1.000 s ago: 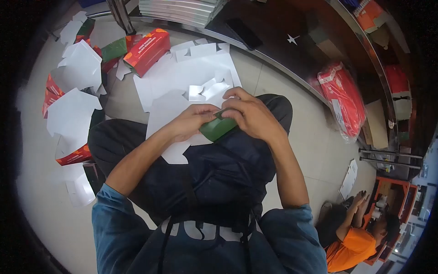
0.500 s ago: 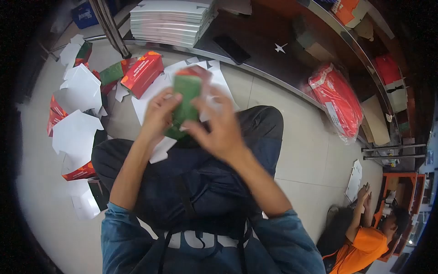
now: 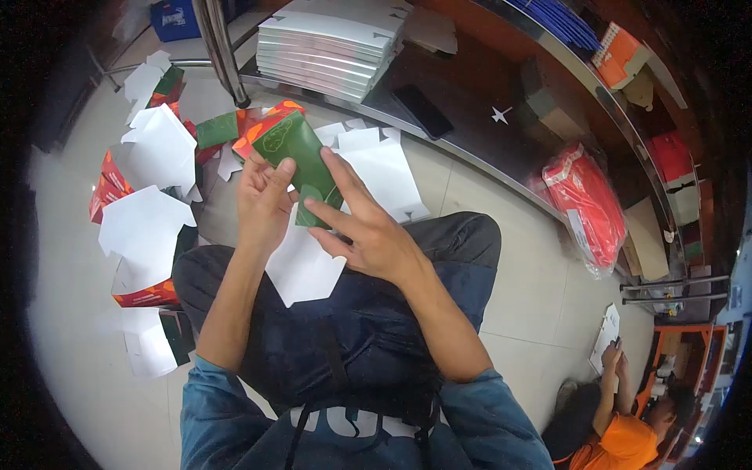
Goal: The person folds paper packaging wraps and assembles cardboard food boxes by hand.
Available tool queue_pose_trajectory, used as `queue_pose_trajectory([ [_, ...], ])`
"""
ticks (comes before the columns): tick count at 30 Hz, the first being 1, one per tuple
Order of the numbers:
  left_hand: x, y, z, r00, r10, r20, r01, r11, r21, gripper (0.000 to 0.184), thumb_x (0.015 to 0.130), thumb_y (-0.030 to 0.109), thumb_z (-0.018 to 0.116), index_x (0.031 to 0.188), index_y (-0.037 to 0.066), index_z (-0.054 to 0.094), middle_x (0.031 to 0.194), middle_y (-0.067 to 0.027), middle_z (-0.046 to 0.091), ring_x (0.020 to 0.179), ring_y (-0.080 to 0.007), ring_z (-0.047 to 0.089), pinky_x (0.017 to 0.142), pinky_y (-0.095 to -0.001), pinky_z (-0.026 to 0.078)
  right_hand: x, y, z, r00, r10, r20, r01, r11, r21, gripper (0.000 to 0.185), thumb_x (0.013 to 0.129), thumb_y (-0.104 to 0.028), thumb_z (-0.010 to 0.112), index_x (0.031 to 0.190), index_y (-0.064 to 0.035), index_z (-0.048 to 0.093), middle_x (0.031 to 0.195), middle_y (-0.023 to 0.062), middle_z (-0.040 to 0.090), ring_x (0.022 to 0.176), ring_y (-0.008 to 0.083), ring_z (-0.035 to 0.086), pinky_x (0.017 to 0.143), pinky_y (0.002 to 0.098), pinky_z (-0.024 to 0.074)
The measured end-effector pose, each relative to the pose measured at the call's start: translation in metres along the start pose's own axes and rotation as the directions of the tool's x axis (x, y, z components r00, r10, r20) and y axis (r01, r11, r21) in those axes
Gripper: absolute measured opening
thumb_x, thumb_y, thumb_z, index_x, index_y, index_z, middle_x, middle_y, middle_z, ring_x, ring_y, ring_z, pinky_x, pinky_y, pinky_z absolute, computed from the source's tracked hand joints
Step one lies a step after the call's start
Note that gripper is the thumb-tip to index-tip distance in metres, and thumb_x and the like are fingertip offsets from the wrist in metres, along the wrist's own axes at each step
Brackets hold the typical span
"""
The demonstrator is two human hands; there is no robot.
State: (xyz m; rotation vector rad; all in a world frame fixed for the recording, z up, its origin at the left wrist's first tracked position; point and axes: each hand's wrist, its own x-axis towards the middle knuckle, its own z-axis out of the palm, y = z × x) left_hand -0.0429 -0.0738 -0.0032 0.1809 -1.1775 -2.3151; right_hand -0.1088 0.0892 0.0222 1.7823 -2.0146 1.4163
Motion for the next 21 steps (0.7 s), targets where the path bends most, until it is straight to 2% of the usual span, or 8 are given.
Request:
queue_pose_trajectory([
  [4, -0.002, -0.006, 0.009, 0.999, 0.04, -0.032, -0.038, 0.998, 0.04, 0.018, 0.093, 0.011, 0.065, 0.102, 0.007, 0.051, 0.097, -0.0048, 0.066, 0.081, -0.0074, 0.063, 0.065, -0.0226, 0.054, -0.002, 0.008, 0.007, 0.996, 0.056, -0.072, -0.061, 0.996, -0.062, 0.042, 0.077, -0.005, 0.077, 0.117, -0.0021, 0.065, 0.148, 0.0299, 0.034, 0.133, 0.0481, 0.04, 0.106, 0.0458, 0.0405],
  [8, -0.004, -0.009, 0.01, 0.998, 0.059, -0.005, -0.059, 0.998, 0.004, 0.016, 0.093, 0.011, 0.065, 0.099, 0.005, 0.052, 0.098, -0.0057, 0.065, 0.087, -0.0098, 0.063, 0.07, -0.0271, 0.057, 0.0, 0.013, 0.018, 0.992, 0.004, -0.127, -0.029, 0.98, -0.195, 0.042, 0.078, -0.004, 0.075, 0.119, -0.0036, 0.065, 0.147, 0.0306, 0.036, 0.131, 0.0466, 0.044, 0.104, 0.0465, 0.0423],
  [11, -0.006, -0.016, 0.01, 1.0, 0.004, 0.0, -0.004, 0.999, 0.035, 0.016, 0.094, 0.011, 0.064, 0.101, 0.004, 0.052, 0.1, -0.0072, 0.064, 0.091, -0.0121, 0.063, 0.073, -0.0297, 0.058, -0.002, 0.019, 0.017, 0.983, 0.015, -0.183, -0.06, 0.969, -0.24, 0.044, 0.078, -0.005, 0.076, 0.12, -0.0037, 0.064, 0.146, 0.0297, 0.037, 0.127, 0.0459, 0.047, 0.101, 0.0455, 0.0445],
  [14, -0.008, -0.015, 0.017, 1.0, 0.012, -0.001, -0.012, 0.999, 0.052, 0.016, 0.095, 0.011, 0.063, 0.104, 0.003, 0.052, 0.102, -0.0071, 0.063, 0.092, -0.013, 0.063, 0.073, -0.0298, 0.058, -0.003, 0.021, 0.019, 0.965, 0.031, -0.259, -0.093, 0.969, -0.231, 0.037, 0.078, -0.005, 0.076, 0.113, -0.0004, 0.066, 0.144, 0.0281, 0.041, 0.124, 0.0445, 0.05, 0.099, 0.0442, 0.0463],
  [17, -0.01, -0.007, 0.024, 0.997, 0.08, -0.008, -0.079, 0.995, 0.062, 0.015, 0.093, 0.01, 0.064, 0.101, 0.002, 0.055, 0.099, -0.0072, 0.064, 0.089, -0.0134, 0.064, 0.071, -0.0297, 0.057, -0.007, 0.021, 0.016, 0.959, 0.115, -0.26, -0.152, 0.98, -0.126, 0.046, 0.078, -0.007, 0.078, 0.12, -0.001, 0.06, 0.142, 0.0237, 0.045, 0.128, 0.0381, 0.049, 0.104, 0.0434, 0.0421],
  [18, -0.01, -0.008, 0.022, 0.987, 0.153, 0.056, -0.163, 0.945, 0.285, 0.014, 0.091, 0.009, 0.065, 0.1, 0.002, 0.056, 0.097, -0.0073, 0.064, 0.087, -0.0145, 0.064, 0.07, -0.0297, 0.056, -0.01, 0.023, 0.013, 0.959, 0.184, -0.216, -0.185, 0.983, 0.015, 0.052, 0.078, -0.009, 0.079, 0.124, -0.002, 0.056, 0.141, 0.0223, 0.045, 0.13, 0.0359, 0.047, 0.106, 0.0436, 0.0397],
  [20, -0.011, -0.012, 0.013, 0.942, 0.249, 0.224, -0.334, 0.678, 0.654, 0.014, 0.088, 0.008, 0.067, 0.098, 0.003, 0.058, 0.095, -0.0076, 0.064, 0.084, -0.0165, 0.065, 0.068, -0.0297, 0.055, -0.016, 0.031, 0.002, 0.951, 0.294, -0.101, -0.254, 0.923, 0.29, 0.064, 0.077, -0.013, 0.08, 0.132, -0.004, 0.049, 0.14, 0.0193, 0.046, 0.134, 0.0315, 0.043, 0.11, 0.0438, 0.0349],
  [21, -0.012, -0.02, 0.009, 0.914, 0.227, 0.338, -0.406, 0.572, 0.713, 0.017, 0.08, 0.004, 0.069, 0.095, 0.006, 0.061, 0.093, -0.009, 0.065, 0.083, -0.0233, 0.066, 0.066, -0.0325, 0.054, -0.016, 0.034, -0.011, 0.909, 0.404, -0.1, -0.343, 0.863, 0.371, 0.081, 0.075, -0.019, 0.082, 0.142, -0.0067, 0.036, 0.142, 0.0164, 0.043, 0.138, 0.0285, 0.037, 0.113, 0.0445, 0.0295],
])
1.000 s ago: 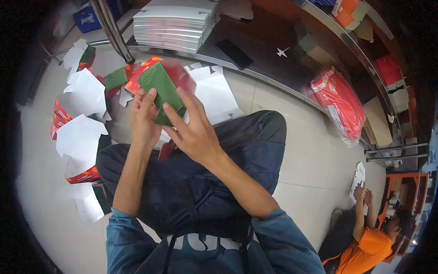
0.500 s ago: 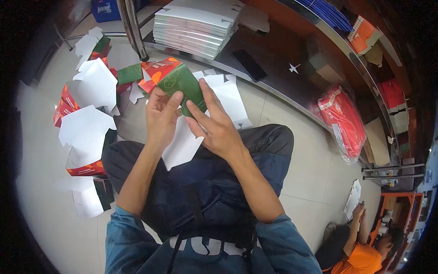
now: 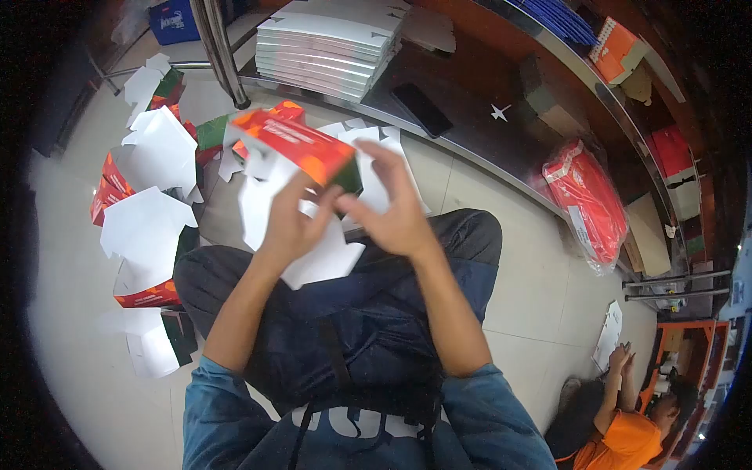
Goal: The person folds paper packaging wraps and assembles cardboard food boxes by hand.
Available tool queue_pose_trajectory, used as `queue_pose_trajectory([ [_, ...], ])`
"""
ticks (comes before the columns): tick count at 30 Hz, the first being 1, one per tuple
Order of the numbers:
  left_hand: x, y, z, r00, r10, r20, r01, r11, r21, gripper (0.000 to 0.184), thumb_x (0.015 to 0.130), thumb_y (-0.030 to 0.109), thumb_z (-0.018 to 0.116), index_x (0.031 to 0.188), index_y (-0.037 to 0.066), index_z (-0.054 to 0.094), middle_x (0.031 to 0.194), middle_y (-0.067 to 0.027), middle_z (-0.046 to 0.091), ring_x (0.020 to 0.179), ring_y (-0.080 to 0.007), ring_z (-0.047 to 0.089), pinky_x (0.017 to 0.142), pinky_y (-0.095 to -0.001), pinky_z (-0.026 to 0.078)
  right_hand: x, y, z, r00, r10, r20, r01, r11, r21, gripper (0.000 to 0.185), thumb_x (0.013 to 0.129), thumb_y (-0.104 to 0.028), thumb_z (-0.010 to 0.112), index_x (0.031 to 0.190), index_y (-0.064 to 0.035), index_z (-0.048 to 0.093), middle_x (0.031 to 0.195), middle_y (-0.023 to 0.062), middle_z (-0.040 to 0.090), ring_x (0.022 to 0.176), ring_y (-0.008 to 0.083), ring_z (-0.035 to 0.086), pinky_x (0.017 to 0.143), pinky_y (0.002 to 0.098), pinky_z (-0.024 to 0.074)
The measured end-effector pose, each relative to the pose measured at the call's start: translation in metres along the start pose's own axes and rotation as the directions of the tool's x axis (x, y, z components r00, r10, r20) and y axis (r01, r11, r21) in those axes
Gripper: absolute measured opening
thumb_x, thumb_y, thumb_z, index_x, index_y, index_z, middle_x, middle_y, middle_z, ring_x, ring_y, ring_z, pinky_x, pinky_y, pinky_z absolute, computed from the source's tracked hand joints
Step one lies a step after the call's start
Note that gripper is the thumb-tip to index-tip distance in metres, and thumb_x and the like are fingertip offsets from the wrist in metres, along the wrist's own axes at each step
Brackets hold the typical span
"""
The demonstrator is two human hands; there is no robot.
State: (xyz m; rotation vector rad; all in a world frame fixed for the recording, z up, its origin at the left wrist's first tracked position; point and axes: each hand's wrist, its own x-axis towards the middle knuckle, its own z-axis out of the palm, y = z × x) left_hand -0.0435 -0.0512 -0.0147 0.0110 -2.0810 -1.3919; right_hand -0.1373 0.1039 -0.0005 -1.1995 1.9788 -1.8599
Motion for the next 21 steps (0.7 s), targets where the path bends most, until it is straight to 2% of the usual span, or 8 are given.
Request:
queue_pose_trajectory([
  [3, -0.018, 0.004, 0.02, 0.834, 0.213, 0.509, -0.457, 0.784, 0.42, 0.016, 0.079, 0.013, 0.064, 0.095, 0.013, 0.063, 0.088, -0.0062, 0.06, 0.08, -0.0238, 0.062, 0.064, -0.0356, 0.051, 0.019, -0.037, -0.024, 0.994, 0.032, -0.1, -0.024, 0.996, 0.087, 0.087, 0.074, -0.022, 0.082, 0.145, -0.0051, 0.034, 0.143, 0.0164, 0.041, 0.138, 0.0273, 0.036, 0.11, 0.0408, 0.0334],
  [6, -0.037, 0.006, 0.048, 0.68, 0.22, 0.699, -0.572, 0.756, 0.318, 0.027, 0.079, 0.019, 0.067, 0.103, 0.008, 0.061, 0.095, -0.008, 0.058, 0.09, -0.0257, 0.059, 0.074, -0.0377, 0.05, 0.027, -0.057, -0.035, 0.995, 0.082, -0.047, -0.094, 0.932, -0.35, 0.08, 0.076, -0.015, 0.076, 0.144, -0.0062, 0.035, 0.138, 0.0174, 0.049, 0.118, 0.0268, 0.054, 0.093, 0.0352, 0.0444],
  [9, -0.037, 0.015, 0.051, 0.821, 0.176, 0.542, -0.258, 0.963, 0.078, 0.038, 0.084, 0.029, 0.067, 0.115, 0.007, 0.058, 0.115, -0.0126, 0.058, 0.108, -0.0274, 0.057, 0.091, -0.0414, 0.048, 0.016, -0.048, -0.047, 0.99, 0.142, 0.013, -0.126, 0.913, -0.387, 0.044, 0.084, 0.007, 0.056, 0.127, -0.0027, 0.058, 0.119, 0.013, 0.064, 0.119, 0.0257, 0.056, 0.1, 0.0379, 0.0432],
  [10, -0.042, 0.008, 0.05, 0.856, -0.074, 0.512, 0.182, 0.969, -0.165, 0.056, 0.091, 0.038, 0.064, 0.135, 0.008, 0.048, 0.126, -0.0181, 0.056, 0.121, -0.0313, 0.051, 0.102, -0.0446, 0.041, 0.01, -0.048, -0.049, 0.991, 0.096, 0.088, -0.056, 0.923, -0.38, 0.041, 0.084, 0.009, 0.054, 0.123, -0.0024, 0.061, 0.119, 0.0138, 0.065, 0.12, 0.0276, 0.056, 0.101, 0.0389, 0.0426],
  [12, -0.017, -0.002, 0.032, 0.821, -0.248, 0.514, 0.57, 0.318, -0.758, 0.055, 0.093, 0.034, 0.063, 0.137, 0.008, 0.044, 0.123, -0.0141, 0.057, 0.121, -0.0279, 0.052, 0.101, -0.0437, 0.042, -0.004, -0.047, -0.048, 0.973, 0.001, 0.231, 0.08, 0.937, -0.34, 0.039, 0.085, 0.012, 0.048, 0.115, -0.0017, 0.067, 0.118, 0.0154, 0.067, 0.122, 0.0312, 0.056, 0.104, 0.0409, 0.0416],
  [13, -0.004, -0.004, 0.023, 0.773, -0.306, 0.555, 0.53, -0.168, -0.831, 0.054, 0.094, 0.032, 0.063, 0.137, 0.008, 0.042, 0.122, -0.012, 0.058, 0.121, -0.0262, 0.052, 0.101, -0.0432, 0.042, -0.01, -0.049, -0.047, 0.957, -0.002, 0.29, 0.072, 0.97, -0.233, 0.037, 0.085, 0.011, 0.049, 0.116, -0.0013, 0.067, 0.12, 0.0163, 0.066, 0.123, 0.0327, 0.055, 0.105, 0.0415, 0.0407],
  [16, 0.008, -0.007, 0.007, 0.757, -0.451, 0.473, 0.583, 0.136, -0.801, 0.049, 0.094, 0.02, 0.062, 0.134, 0.003, 0.039, 0.118, -0.0109, 0.06, 0.119, -0.024, 0.055, 0.101, -0.0422, 0.045, -0.018, -0.054, -0.045, 0.904, -0.052, 0.425, 0.029, 0.998, 0.06, 0.028, 0.092, -0.001, 0.055, 0.119, 0.0034, 0.064, 0.124, 0.0194, 0.064, 0.124, 0.0343, 0.054, 0.107, 0.0404, 0.0401],
  [21, 0.012, 0.008, -0.005, 0.802, -0.458, 0.384, 0.451, 0.042, -0.891, 0.03, 0.089, 0.0, 0.055, 0.118, -0.001, 0.048, 0.114, -0.0139, 0.061, 0.108, -0.0225, 0.061, 0.102, -0.0398, 0.047, -0.026, -0.061, -0.024, 0.994, 0.108, 0.037, -0.111, 0.99, 0.093, 0.028, 0.095, 0.0, 0.052, 0.121, 0.0027, 0.063, 0.125, 0.0129, 0.065, 0.12, 0.0251, 0.058, 0.105, 0.0344, 0.0423],
])
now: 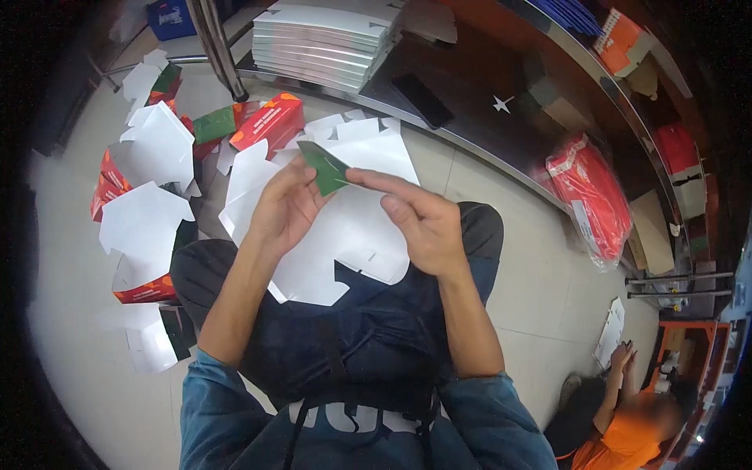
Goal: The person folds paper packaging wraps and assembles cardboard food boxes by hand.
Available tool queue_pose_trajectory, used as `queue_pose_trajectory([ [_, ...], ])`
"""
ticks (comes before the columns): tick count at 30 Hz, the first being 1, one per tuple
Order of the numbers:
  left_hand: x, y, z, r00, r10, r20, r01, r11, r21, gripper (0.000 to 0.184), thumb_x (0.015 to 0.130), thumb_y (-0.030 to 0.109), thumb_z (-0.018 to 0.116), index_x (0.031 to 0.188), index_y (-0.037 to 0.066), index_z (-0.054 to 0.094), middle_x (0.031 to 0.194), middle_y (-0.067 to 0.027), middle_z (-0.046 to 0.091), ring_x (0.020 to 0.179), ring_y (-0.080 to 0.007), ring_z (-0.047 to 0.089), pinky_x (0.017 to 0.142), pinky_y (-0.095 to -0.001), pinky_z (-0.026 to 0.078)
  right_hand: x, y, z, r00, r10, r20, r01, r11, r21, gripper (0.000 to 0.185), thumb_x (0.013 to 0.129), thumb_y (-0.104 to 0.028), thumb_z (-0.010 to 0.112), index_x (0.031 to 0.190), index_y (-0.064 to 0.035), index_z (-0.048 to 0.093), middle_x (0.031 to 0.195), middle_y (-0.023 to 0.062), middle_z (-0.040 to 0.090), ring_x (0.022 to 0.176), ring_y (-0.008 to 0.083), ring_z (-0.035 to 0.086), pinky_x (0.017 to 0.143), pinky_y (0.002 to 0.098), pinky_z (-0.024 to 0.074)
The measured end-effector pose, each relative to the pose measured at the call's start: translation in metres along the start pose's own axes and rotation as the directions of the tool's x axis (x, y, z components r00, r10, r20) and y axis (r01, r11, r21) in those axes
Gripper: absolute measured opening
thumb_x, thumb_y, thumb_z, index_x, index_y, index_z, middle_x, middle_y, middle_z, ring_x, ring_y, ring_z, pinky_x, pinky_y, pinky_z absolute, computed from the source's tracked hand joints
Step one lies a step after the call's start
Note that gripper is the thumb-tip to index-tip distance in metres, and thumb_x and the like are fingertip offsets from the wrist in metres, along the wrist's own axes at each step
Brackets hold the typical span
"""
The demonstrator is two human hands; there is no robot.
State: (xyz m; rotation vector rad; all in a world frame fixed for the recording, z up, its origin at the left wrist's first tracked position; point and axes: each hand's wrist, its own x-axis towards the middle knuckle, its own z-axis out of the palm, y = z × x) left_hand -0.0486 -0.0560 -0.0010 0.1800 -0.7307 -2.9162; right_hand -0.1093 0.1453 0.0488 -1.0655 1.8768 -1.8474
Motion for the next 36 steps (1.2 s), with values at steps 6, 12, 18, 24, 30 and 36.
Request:
queue_pose_trajectory([
  [6, -0.009, -0.034, -0.013, 0.999, -0.053, -0.004, 0.052, 0.989, -0.141, 0.028, 0.084, -0.007, 0.051, 0.111, 0.001, 0.056, 0.111, -0.0092, 0.063, 0.103, -0.0192, 0.061, 0.093, -0.0347, 0.048, 0.005, 0.013, 0.021, 0.956, -0.27, 0.115, 0.287, 0.773, -0.567, 0.033, 0.085, 0.006, 0.059, 0.117, 0.0028, 0.063, 0.126, 0.0168, 0.062, 0.125, 0.0331, 0.054, 0.105, 0.0398, 0.0432],
  [12, -0.01, -0.042, -0.013, 0.999, -0.051, 0.012, 0.052, 0.991, -0.123, 0.029, 0.085, -0.006, 0.055, 0.112, 0.005, 0.058, 0.109, -0.0062, 0.063, 0.099, -0.0153, 0.059, 0.082, -0.0305, 0.046, -0.002, 0.006, 0.001, 0.95, -0.198, 0.242, 0.295, 0.822, -0.487, 0.037, 0.082, 0.009, 0.061, 0.118, 0.0013, 0.062, 0.127, 0.0165, 0.061, 0.128, 0.0366, 0.05, 0.104, 0.042, 0.0432],
  [18, -0.017, -0.054, -0.003, 0.997, 0.077, 0.01, -0.077, 0.997, 0.011, 0.036, 0.082, -0.012, 0.06, 0.115, 0.003, 0.055, 0.108, -0.0062, 0.062, 0.101, -0.0165, 0.059, 0.085, -0.0317, 0.046, -0.007, 0.009, 0.008, 0.957, -0.231, 0.175, 0.284, 0.636, -0.718, 0.037, 0.081, 0.005, 0.064, 0.118, 0.001, 0.063, 0.129, 0.0151, 0.06, 0.128, 0.0365, 0.05, 0.103, 0.0427, 0.0431],
  [24, -0.022, -0.051, 0.016, 0.966, 0.224, 0.128, -0.255, 0.904, 0.343, 0.041, 0.086, -0.005, 0.061, 0.124, 0.004, 0.05, 0.113, -0.007, 0.059, 0.104, -0.0161, 0.056, 0.092, -0.0327, 0.044, -0.007, -0.006, 0.009, 0.969, -0.165, 0.183, 0.244, 0.535, -0.809, 0.042, 0.084, -0.007, 0.066, 0.125, 0.0004, 0.058, 0.133, 0.0186, 0.056, 0.126, 0.0378, 0.05, 0.102, 0.0407, 0.0434],
  [30, -0.028, -0.031, 0.016, 0.926, 0.257, 0.275, -0.362, 0.406, 0.839, 0.046, 0.087, 0.006, 0.065, 0.128, -0.001, 0.046, 0.11, -0.0122, 0.061, 0.098, -0.0214, 0.061, 0.089, -0.0338, 0.048, -0.015, -0.03, -0.001, 0.975, 0.116, 0.19, 0.044, 0.736, -0.675, 0.039, 0.09, -0.02, 0.063, 0.123, -0.0009, 0.055, 0.113, 0.0226, 0.063, 0.107, 0.0364, 0.061, 0.092, 0.0404, 0.048],
  [36, -0.024, -0.016, 0.01, 0.915, -0.212, 0.342, -0.326, 0.105, 0.939, 0.033, 0.089, 0.005, 0.063, 0.118, -0.001, 0.05, 0.094, -0.0233, 0.065, 0.084, -0.0378, 0.064, 0.072, -0.0414, 0.049, 0.007, -0.014, -0.019, 0.947, 0.282, 0.156, -0.049, 0.606, -0.794, 0.025, 0.096, -0.026, 0.055, 0.117, -0.0127, 0.057, 0.084, 0.0193, 0.068, 0.08, 0.0399, 0.065, 0.069, 0.0444, 0.0494],
])
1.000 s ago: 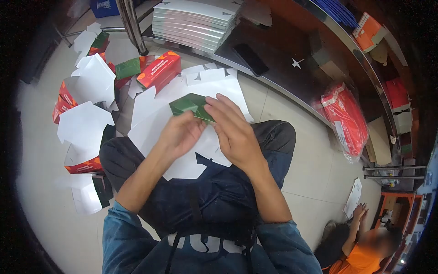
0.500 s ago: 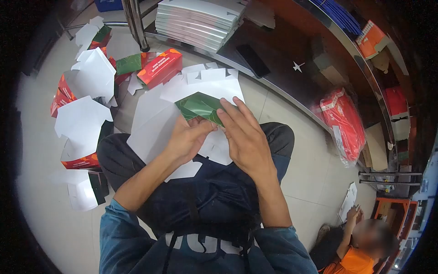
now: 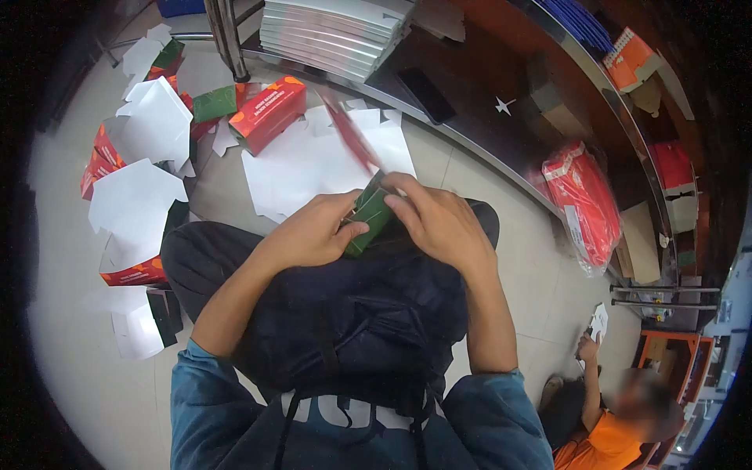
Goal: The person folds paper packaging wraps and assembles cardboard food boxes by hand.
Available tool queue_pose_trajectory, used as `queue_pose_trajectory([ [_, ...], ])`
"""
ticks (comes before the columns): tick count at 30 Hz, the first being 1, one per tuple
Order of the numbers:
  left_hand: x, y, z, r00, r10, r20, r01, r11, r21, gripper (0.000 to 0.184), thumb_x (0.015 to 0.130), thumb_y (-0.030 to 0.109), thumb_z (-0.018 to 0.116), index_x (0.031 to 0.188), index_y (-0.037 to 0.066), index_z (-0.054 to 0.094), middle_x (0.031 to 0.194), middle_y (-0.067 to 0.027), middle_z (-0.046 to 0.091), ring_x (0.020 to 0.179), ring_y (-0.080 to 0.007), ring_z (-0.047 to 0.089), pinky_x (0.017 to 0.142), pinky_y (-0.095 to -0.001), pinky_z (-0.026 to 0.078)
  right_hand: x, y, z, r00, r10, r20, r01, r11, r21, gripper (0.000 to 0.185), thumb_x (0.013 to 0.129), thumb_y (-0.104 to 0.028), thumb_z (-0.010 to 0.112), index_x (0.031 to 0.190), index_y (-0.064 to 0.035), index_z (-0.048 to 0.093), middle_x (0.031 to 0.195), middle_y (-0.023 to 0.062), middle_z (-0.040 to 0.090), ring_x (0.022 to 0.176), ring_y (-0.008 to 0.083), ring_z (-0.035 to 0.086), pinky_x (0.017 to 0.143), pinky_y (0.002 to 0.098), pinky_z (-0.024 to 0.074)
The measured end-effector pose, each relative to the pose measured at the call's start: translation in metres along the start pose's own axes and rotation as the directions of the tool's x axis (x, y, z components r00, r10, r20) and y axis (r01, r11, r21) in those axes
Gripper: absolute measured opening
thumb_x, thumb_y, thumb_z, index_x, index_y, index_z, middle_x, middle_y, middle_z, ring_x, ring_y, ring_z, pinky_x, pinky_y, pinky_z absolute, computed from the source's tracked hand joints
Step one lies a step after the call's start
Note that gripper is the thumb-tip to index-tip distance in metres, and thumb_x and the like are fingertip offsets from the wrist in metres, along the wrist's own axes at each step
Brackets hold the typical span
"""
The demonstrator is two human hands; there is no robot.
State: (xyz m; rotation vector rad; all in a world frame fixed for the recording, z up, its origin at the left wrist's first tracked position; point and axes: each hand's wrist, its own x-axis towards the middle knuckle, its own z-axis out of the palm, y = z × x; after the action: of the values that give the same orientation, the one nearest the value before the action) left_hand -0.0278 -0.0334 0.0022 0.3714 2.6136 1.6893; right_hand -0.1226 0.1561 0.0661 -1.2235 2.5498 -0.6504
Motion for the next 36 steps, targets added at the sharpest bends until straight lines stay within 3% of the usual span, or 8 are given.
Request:
queue_pose_trajectory([
  [7, 0.004, -0.018, 0.007, 0.984, -0.083, 0.16, 0.117, 0.97, -0.213, 0.033, 0.091, 0.008, 0.062, 0.121, 0.001, 0.05, 0.088, -0.0193, 0.066, 0.082, -0.0325, 0.066, 0.075, -0.0404, 0.049, 0.001, 0.024, 0.028, 0.984, -0.173, -0.053, 0.172, 0.985, -0.02, 0.033, 0.098, -0.032, 0.053, 0.126, -0.0156, 0.056, 0.089, 0.0209, 0.068, 0.083, 0.0403, 0.064, 0.071, 0.0477, 0.0489],
  [10, 0.004, -0.028, 0.012, 0.978, -0.059, 0.2, 0.08, 0.992, -0.095, 0.032, 0.091, 0.011, 0.063, 0.121, 0.003, 0.052, 0.088, -0.0167, 0.067, 0.08, -0.0267, 0.065, 0.075, -0.0379, 0.049, 0.006, 0.023, 0.018, 0.991, 0.025, 0.128, -0.026, 1.0, 0.006, 0.03, 0.098, -0.033, 0.053, 0.118, -0.0121, 0.06, 0.09, 0.021, 0.068, 0.086, 0.0416, 0.063, 0.073, 0.048, 0.0492],
  [13, 0.003, -0.026, 0.002, 1.0, -0.028, 0.014, 0.029, 0.997, -0.074, 0.028, 0.092, 0.014, 0.064, 0.117, 0.005, 0.056, 0.091, -0.0164, 0.067, 0.08, -0.0252, 0.066, 0.073, -0.0364, 0.049, 0.01, 0.057, 0.027, 0.976, 0.105, 0.19, -0.122, 0.989, 0.079, 0.029, 0.098, -0.032, 0.054, 0.107, -0.0053, 0.062, 0.08, 0.0178, 0.068, 0.071, 0.0337, 0.066, 0.064, 0.0413, 0.0504],
  [17, 0.007, -0.037, -0.016, 0.954, -0.101, -0.283, 0.122, 0.991, 0.054, 0.022, 0.093, 0.018, 0.061, 0.112, 0.007, 0.059, 0.082, -0.0177, 0.067, 0.072, -0.0295, 0.066, 0.067, -0.0367, 0.049, 0.004, 0.069, 0.061, 0.898, 0.377, -0.226, -0.159, 0.759, 0.632, 0.031, 0.101, -0.032, 0.054, 0.096, -0.0012, 0.059, 0.064, 0.0003, 0.056, 0.054, 0.0059, 0.05, 0.052, 0.0218, 0.0413],
  [20, 0.007, -0.037, -0.019, 0.92, -0.149, -0.362, 0.224, 0.959, 0.173, 0.021, 0.095, 0.017, 0.057, 0.114, 0.009, 0.058, 0.073, -0.0173, 0.065, 0.066, -0.0339, 0.064, 0.063, -0.0386, 0.048, 0.007, 0.046, 0.077, 0.859, 0.398, -0.322, -0.098, 0.746, 0.659, 0.027, 0.096, -0.026, 0.062, 0.096, 0.0009, 0.062, 0.058, 0.0027, 0.056, 0.055, 0.0064, 0.053, 0.049, 0.0272, 0.0417],
  [24, 0.005, -0.035, -0.009, 0.906, -0.042, -0.42, 0.181, 0.938, 0.297, 0.024, 0.096, 0.013, 0.052, 0.12, 0.01, 0.054, 0.067, -0.0166, 0.063, 0.063, -0.0374, 0.063, 0.059, -0.0407, 0.046, 0.016, 0.021, 0.065, 0.942, 0.124, -0.312, -0.08, 0.985, 0.15, 0.026, 0.089, -0.025, 0.069, 0.093, 0.0009, 0.063, 0.062, 0.0119, 0.061, 0.053, 0.0219, 0.058, 0.053, 0.0333, 0.0456],
  [31, -0.003, -0.026, -0.013, 0.905, 0.183, -0.384, -0.159, 0.983, 0.093, 0.03, 0.093, 0.008, 0.051, 0.123, 0.009, 0.052, 0.06, -0.0149, 0.057, 0.055, -0.0341, 0.059, 0.054, -0.0393, 0.041, 0.015, 0.017, 0.061, 0.989, -0.125, -0.085, 0.136, 0.981, 0.142, 0.032, 0.091, -0.025, 0.065, 0.121, -0.0121, 0.065, 0.077, 0.0186, 0.062, 0.068, 0.0357, 0.06, 0.07, 0.0369, 0.0489],
  [36, -0.003, -0.026, -0.031, 0.756, 0.468, -0.458, -0.191, 0.826, 0.53, 0.024, 0.08, 0.008, 0.063, 0.104, 0.012, 0.064, 0.057, -0.0055, 0.057, 0.051, -0.0249, 0.058, 0.052, -0.0363, 0.043, 0.023, 0.023, 0.057, 0.986, -0.166, -0.004, 0.154, 0.9, 0.407, 0.041, 0.093, -0.025, 0.063, 0.131, -0.0088, 0.059, 0.086, 0.0171, 0.066, 0.076, 0.0308, 0.062, 0.08, 0.0344, 0.0488],
])
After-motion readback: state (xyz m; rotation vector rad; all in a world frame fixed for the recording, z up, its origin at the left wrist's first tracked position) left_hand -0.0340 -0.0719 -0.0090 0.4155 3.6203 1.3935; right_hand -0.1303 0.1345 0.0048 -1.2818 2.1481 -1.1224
